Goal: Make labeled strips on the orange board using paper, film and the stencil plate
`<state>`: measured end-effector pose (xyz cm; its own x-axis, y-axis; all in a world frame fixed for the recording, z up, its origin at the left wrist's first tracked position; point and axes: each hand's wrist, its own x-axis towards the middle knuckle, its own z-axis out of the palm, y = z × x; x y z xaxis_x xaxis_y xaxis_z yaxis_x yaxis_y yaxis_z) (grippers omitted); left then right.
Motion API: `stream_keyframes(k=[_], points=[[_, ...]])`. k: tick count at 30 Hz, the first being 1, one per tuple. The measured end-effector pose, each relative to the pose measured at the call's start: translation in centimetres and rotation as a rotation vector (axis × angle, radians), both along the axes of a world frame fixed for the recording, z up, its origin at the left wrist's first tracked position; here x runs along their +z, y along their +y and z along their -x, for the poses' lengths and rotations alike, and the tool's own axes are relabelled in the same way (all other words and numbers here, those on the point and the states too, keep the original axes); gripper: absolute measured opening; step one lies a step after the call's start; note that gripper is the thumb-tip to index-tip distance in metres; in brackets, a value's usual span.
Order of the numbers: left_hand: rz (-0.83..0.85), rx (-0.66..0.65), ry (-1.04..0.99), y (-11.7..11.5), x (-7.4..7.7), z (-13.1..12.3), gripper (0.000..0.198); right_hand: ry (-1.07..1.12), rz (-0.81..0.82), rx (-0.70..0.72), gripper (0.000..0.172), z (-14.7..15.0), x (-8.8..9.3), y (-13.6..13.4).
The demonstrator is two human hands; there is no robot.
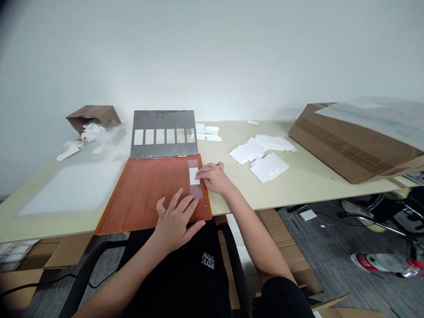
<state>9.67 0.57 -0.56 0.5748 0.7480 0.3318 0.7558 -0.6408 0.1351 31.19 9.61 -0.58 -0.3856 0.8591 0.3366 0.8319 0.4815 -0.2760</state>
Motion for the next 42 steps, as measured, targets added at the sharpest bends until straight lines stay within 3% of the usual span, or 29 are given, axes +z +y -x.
stream_keyframes(k=[17, 23, 30, 42], points=[[0.064, 0.083, 0.096, 2.5, 0.6, -1.9, 0.063, 0.018, 0.055, 0.018, 0.042, -0.3, 0.2, -0.2], [0.068, 0.128, 0.076, 3.5, 0.5, -2.2, 0.064, 0.058, 0.051, 0.019, 0.033, -0.2, 0.4, -0.5], [0.07, 0.174, 0.083, 3.8, 0.6, -2.3, 0.067, 0.123, 0.055, -0.051, 0.046, 0.0, -0.2, -0.3], [0.151, 0.186, 0.103, 4.0, 1.5, -2.4, 0.073, 0.257, -0.001, -0.104, 0.025, 0.7, -1.3, 1.0]])
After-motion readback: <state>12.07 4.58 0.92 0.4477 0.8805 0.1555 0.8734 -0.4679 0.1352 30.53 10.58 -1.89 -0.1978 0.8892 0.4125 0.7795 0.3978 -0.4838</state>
